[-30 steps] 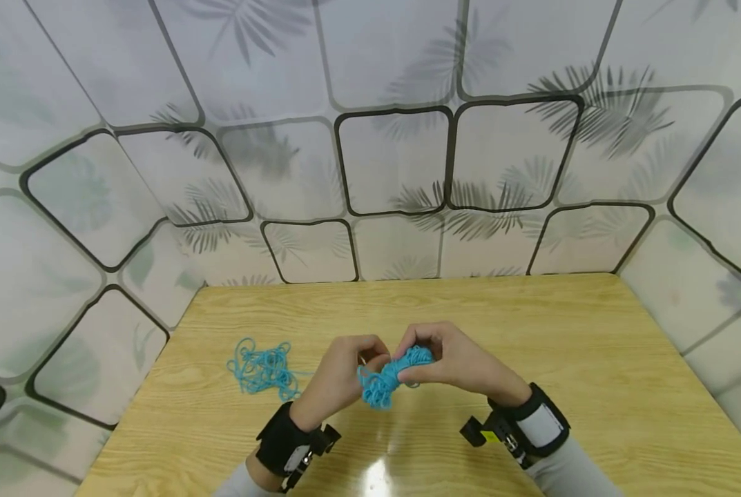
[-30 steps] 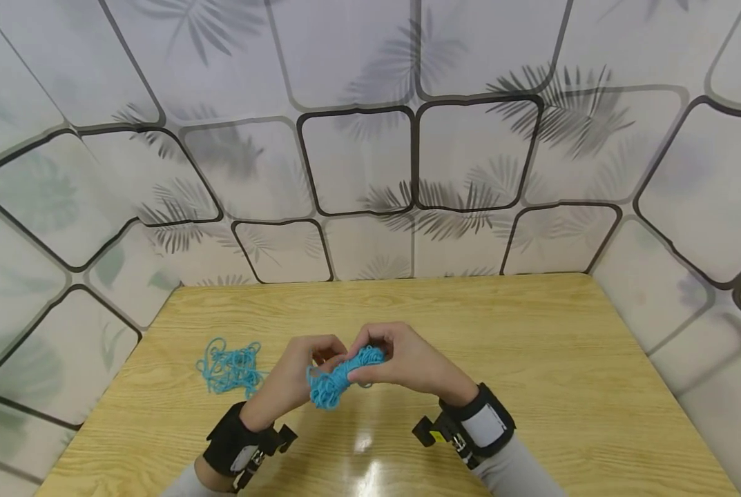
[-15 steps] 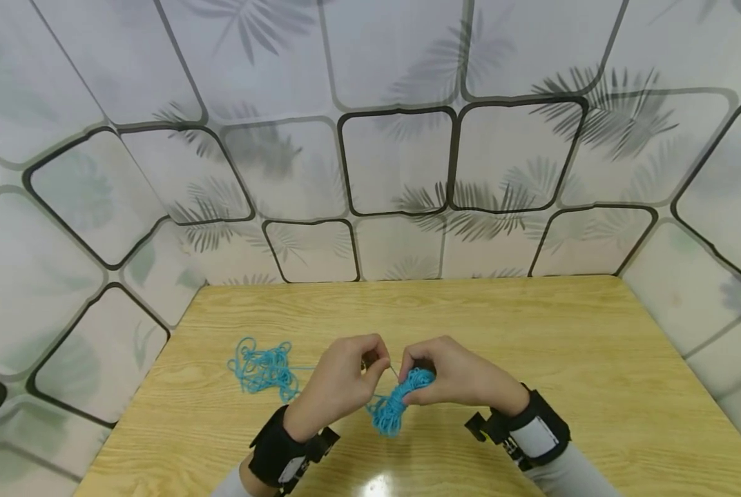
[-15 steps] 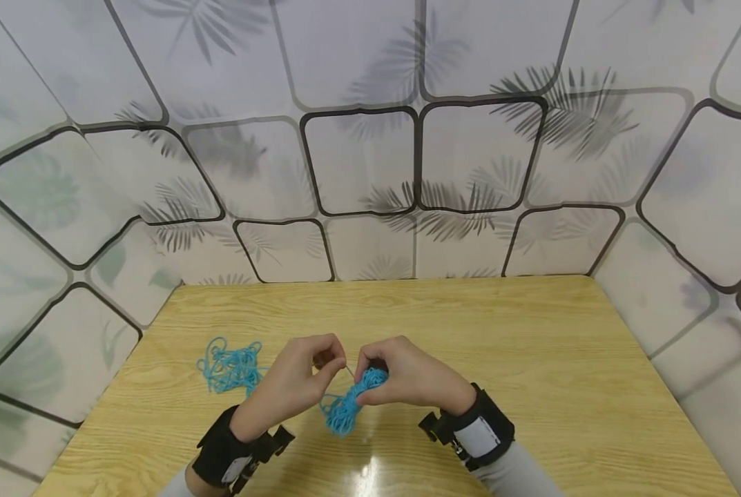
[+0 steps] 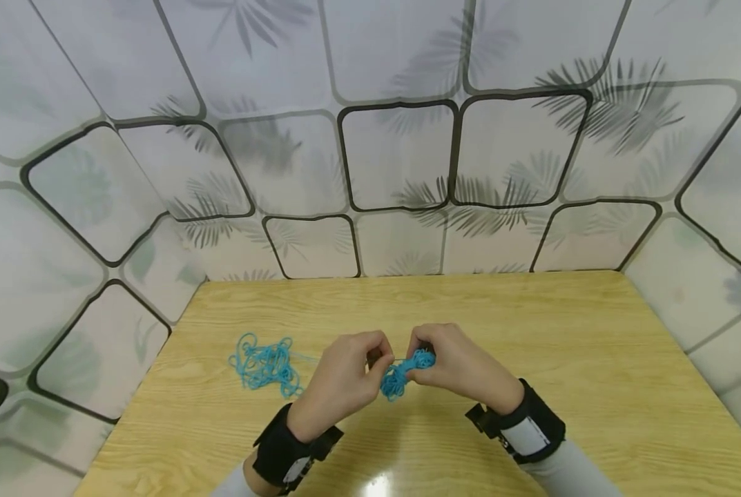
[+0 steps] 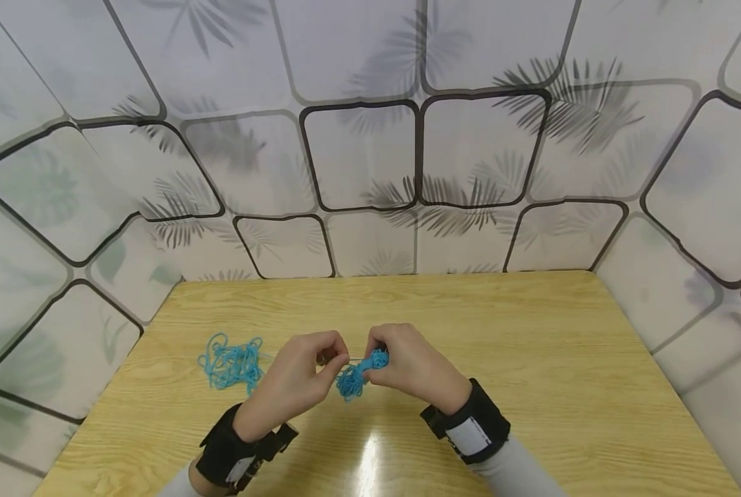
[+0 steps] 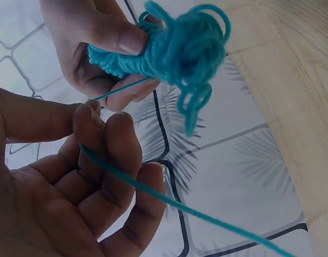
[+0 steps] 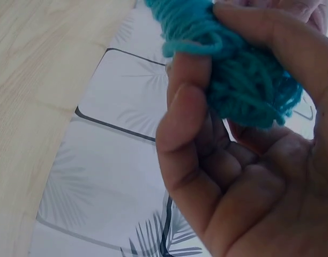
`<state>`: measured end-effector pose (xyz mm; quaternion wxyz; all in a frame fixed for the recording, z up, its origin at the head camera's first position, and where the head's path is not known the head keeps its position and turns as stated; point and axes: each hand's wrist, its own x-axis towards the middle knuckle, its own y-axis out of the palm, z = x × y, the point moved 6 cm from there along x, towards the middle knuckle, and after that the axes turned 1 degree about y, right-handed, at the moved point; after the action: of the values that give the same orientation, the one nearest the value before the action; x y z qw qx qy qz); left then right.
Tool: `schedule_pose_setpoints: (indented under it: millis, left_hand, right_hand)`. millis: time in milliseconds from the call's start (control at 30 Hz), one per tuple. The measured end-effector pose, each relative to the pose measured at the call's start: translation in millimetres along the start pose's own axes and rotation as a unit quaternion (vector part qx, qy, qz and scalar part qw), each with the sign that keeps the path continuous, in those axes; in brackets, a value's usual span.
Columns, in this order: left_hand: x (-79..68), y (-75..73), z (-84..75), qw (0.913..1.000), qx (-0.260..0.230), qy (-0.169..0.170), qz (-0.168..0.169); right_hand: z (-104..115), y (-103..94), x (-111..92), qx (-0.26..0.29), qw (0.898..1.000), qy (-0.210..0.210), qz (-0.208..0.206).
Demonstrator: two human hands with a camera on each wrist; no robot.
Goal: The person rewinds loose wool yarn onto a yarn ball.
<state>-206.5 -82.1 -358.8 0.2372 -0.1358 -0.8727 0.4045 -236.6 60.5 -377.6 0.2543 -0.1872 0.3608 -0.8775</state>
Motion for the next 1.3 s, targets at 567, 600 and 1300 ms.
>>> schedule_pose_setpoints:
  millis: [567,600,1300]
  left_hand:
    - [-3.6,-2.4,-1.4,0.9990,0.033,0.022,-0.023]
    - [-3.5,-1.6,-1.6,0.9990,0.031,0.024,-0.021]
    - [3.3,6.3,29.2,0.9924,-0.115,-0.044,0.009]
  right_hand:
    - [-28.9,-15.1,6.5,0.091,0.983,0.061,-0.150]
    - [-29.7,-15.9,6.5,0.105,0.980,0.064,-0.153]
    - [-4.8,-18.4,4.1,0.341,0.938,-0.037,-0.049]
